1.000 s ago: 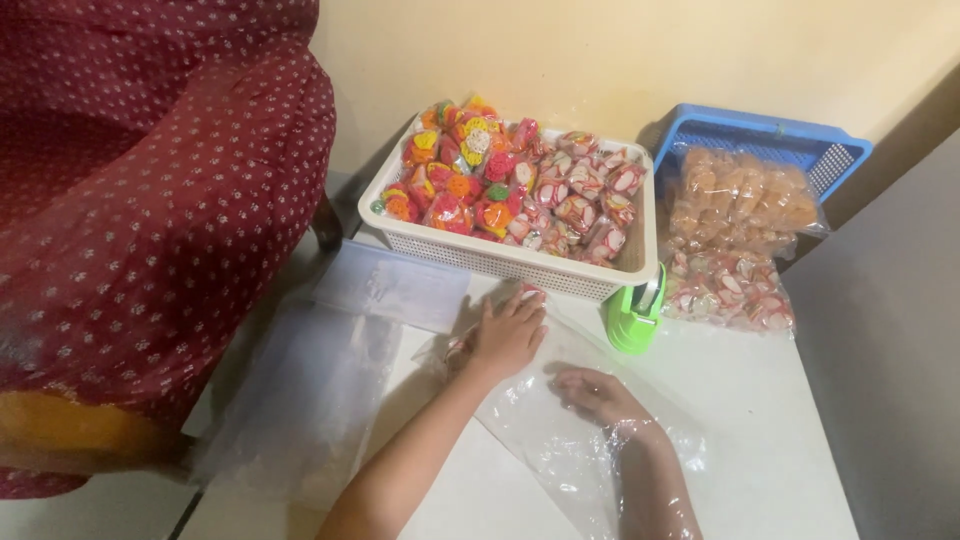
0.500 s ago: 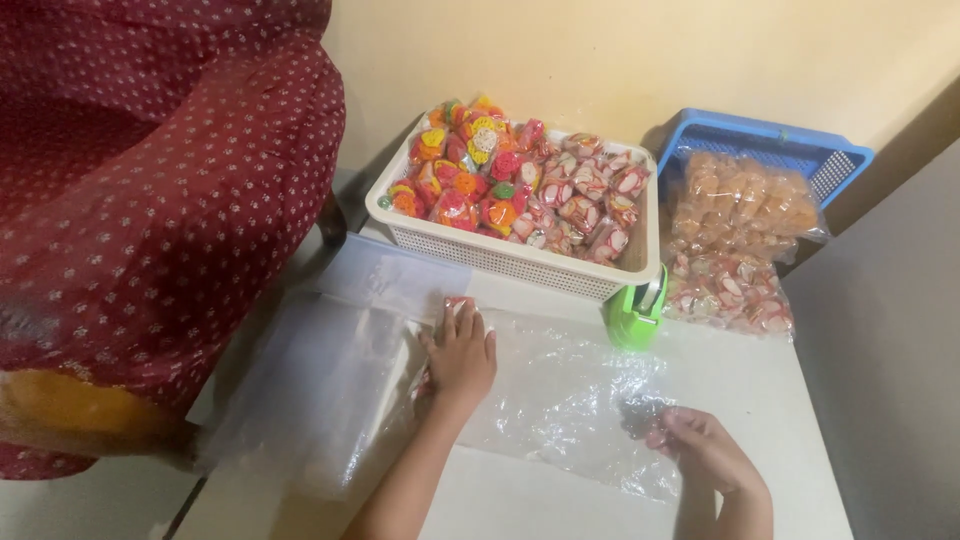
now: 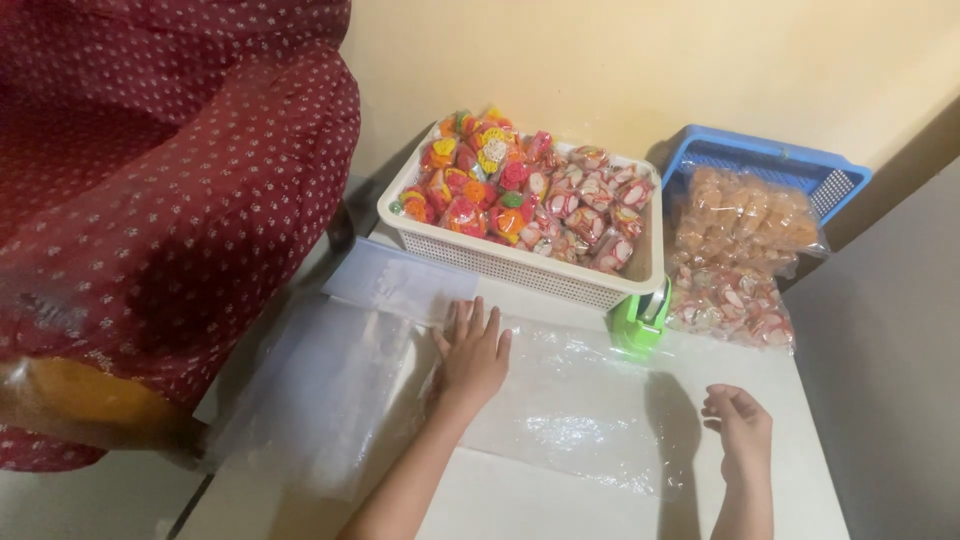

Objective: Packing small wrapped food items from a basket into plastic bags.

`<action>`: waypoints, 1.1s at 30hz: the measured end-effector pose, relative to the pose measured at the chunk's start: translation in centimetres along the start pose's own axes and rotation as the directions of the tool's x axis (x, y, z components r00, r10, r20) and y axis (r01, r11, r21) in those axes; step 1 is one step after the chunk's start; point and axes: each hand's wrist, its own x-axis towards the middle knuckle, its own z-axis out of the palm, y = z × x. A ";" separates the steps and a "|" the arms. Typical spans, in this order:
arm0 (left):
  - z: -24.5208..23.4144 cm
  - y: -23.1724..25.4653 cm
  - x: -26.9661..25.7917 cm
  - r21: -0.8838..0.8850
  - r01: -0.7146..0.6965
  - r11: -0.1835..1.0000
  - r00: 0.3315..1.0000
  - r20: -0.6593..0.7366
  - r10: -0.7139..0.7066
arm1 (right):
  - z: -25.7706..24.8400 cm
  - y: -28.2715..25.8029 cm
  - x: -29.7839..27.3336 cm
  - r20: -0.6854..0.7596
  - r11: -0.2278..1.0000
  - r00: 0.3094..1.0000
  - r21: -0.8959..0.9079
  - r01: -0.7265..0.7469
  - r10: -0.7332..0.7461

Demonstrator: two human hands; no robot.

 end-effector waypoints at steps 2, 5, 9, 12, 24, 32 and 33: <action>-0.6 0.7 0.8 -0.052 -0.055 0.997 0.998 0.005 0.056 | 1.3 -1.9 -0.2 0.006 0.996 0.998 -0.065 0.068 -0.068; -1.2 2.3 3.2 -0.062 -0.211 0.976 0.977 -0.043 0.209 | 4.4 -5.1 0.6 0.103 0.984 0.987 -0.115 0.138 -0.127; 1.8 4.1 9.7 -0.170 -0.380 0.909 0.923 -0.011 0.384 | 10.5 -9.4 2.0 0.162 0.932 0.955 -0.230 0.282 -0.249; 3.6 5.6 13.9 -0.456 -0.574 0.680 0.806 -0.167 0.568 | 14.5 -9.0 7.4 0.230 0.816 0.875 -0.320 0.482 -0.426; 7.1 11.0 24.8 -0.137 -0.308 0.942 0.871 0.358 0.337 | 23.2 -12.7 14.0 0.660 -0.146 0.699 -0.747 0.648 -0.277; 4.9 11.9 23.4 -0.175 -0.245 0.954 0.851 0.433 0.298 | 23.5 -15.1 11.5 0.526 -0.166 0.792 -0.850 0.500 -0.310; 4.4 11.8 23.1 -0.174 -0.246 0.954 0.851 0.433 0.298 | 23.5 -14.1 12.5 0.526 -0.165 0.792 -0.850 0.500 -0.311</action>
